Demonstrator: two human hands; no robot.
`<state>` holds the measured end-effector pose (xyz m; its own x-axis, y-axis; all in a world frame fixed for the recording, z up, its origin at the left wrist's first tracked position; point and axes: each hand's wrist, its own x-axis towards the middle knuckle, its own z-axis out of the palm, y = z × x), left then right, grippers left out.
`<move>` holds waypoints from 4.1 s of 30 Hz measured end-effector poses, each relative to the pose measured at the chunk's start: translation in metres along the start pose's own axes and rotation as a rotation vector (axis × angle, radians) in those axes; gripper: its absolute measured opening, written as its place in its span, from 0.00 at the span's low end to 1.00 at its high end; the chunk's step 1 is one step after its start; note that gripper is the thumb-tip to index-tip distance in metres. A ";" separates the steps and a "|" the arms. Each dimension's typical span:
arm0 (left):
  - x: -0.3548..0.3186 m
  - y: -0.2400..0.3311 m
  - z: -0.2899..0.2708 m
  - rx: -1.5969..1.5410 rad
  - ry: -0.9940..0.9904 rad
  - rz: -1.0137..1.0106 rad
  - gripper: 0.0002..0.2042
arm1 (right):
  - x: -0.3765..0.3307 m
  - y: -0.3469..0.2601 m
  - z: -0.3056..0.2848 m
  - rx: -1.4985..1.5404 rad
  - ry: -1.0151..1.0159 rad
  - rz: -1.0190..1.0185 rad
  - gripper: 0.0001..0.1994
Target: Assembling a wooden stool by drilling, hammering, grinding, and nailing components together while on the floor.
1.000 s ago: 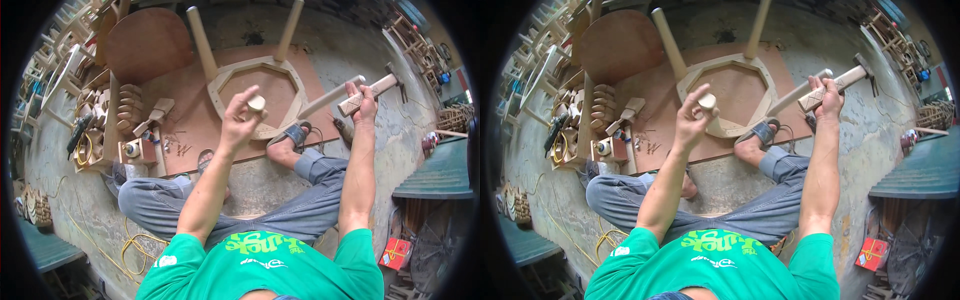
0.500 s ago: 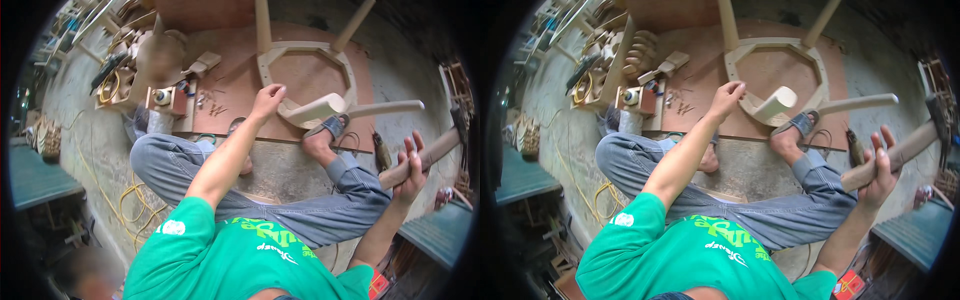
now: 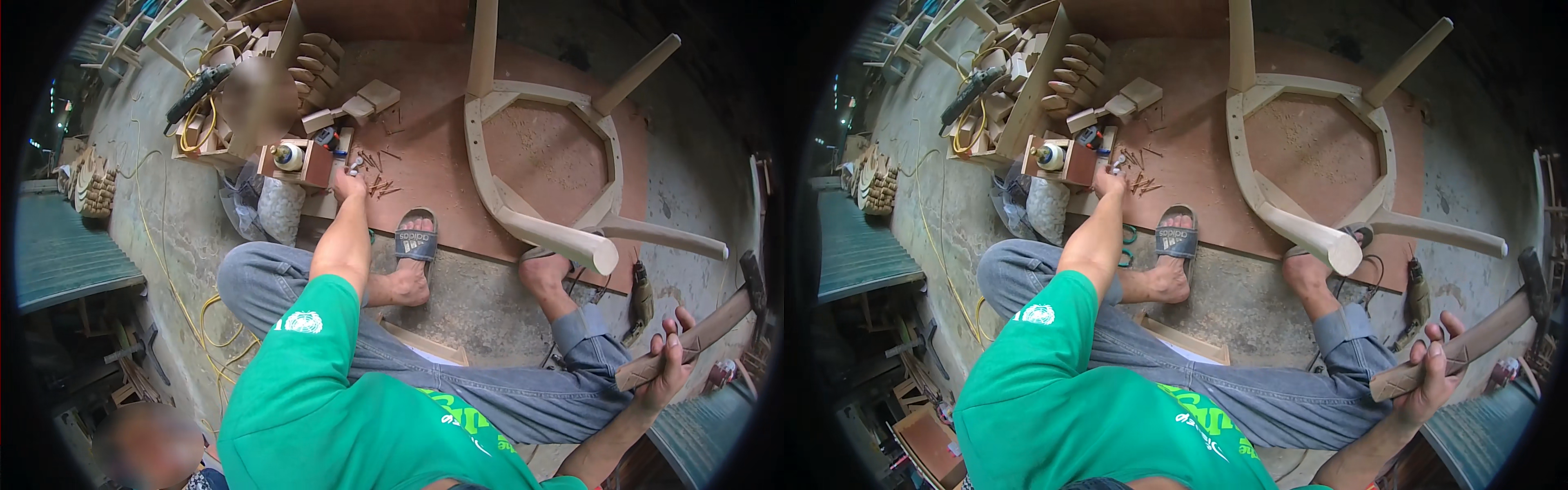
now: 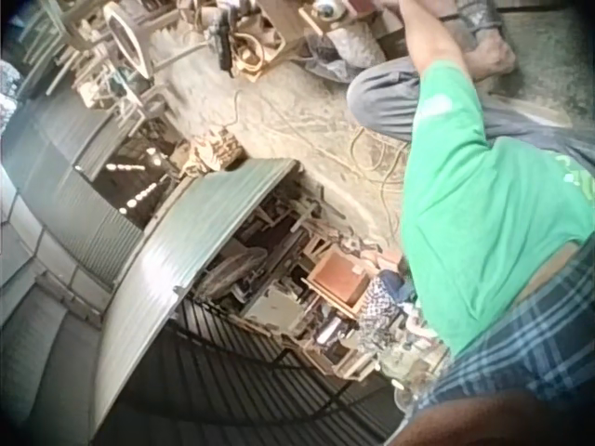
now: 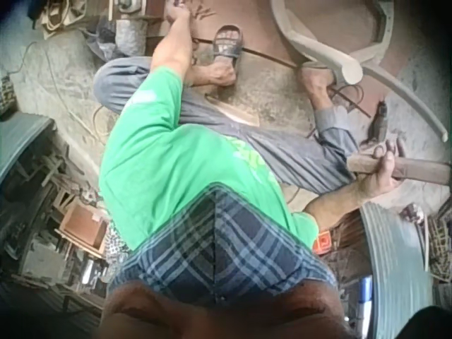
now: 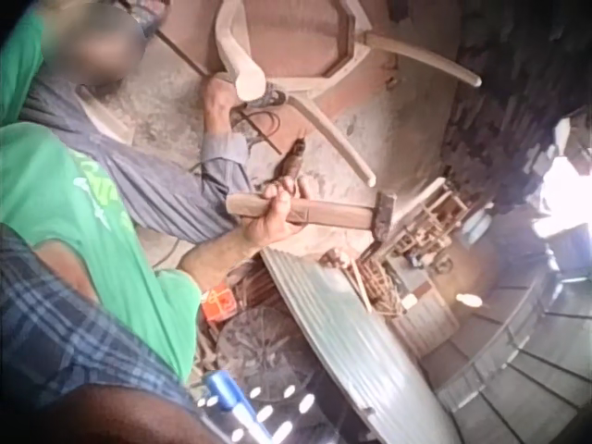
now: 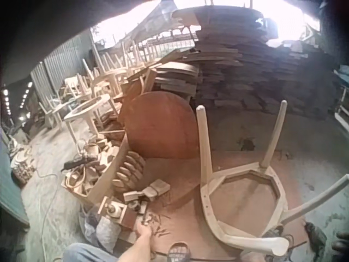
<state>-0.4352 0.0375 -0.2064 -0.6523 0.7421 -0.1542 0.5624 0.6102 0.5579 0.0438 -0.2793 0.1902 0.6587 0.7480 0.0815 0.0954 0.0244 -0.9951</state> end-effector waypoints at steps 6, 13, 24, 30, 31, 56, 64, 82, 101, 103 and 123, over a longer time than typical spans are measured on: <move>0.005 0.010 0.019 0.163 -0.082 0.072 0.15 | -0.007 -0.007 0.004 -0.062 0.037 0.073 0.23; -0.011 0.031 -0.009 -0.139 0.075 0.073 0.17 | -0.006 -0.015 0.031 -0.051 0.018 0.139 0.14; -0.124 0.165 -0.045 -0.754 -0.870 0.327 0.13 | -0.007 -0.019 0.035 -0.134 -0.162 0.160 0.09; -0.181 0.179 -0.038 -0.603 -0.841 0.586 0.11 | -0.020 0.006 0.023 -0.181 -0.207 0.121 0.20; -0.187 0.178 -0.038 -0.630 -0.875 0.627 0.10 | -0.022 0.015 0.016 -0.122 -0.199 0.150 0.21; -0.113 0.055 0.041 -0.618 -0.323 -0.083 0.07 | -0.020 0.036 0.017 -0.312 -0.487 0.412 0.15; -0.120 0.148 -0.037 -1.183 -0.874 0.077 0.06 | -0.015 0.024 0.047 -0.321 -0.504 0.411 0.18; -0.064 0.118 -0.027 -1.163 -0.648 -0.658 0.29 | -0.037 0.098 0.052 -0.626 -1.155 0.844 0.16; 0.175 0.176 -0.469 -0.256 -0.098 0.538 0.14 | -0.048 0.294 0.191 -0.286 -0.973 0.907 0.13; 0.223 0.132 -0.444 -0.143 -0.057 0.494 0.15 | -0.055 0.316 0.176 -0.392 -0.955 0.902 0.14; 0.458 0.092 -0.284 0.917 0.395 0.436 0.23 | -0.044 0.316 0.163 -0.957 -1.005 0.748 0.12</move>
<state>-0.8265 0.3543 0.0061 -0.3302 0.9034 0.2735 0.8430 0.4126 -0.3451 -0.0764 -0.1965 -0.1365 0.0628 0.5244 -0.8491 0.6624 -0.6583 -0.3576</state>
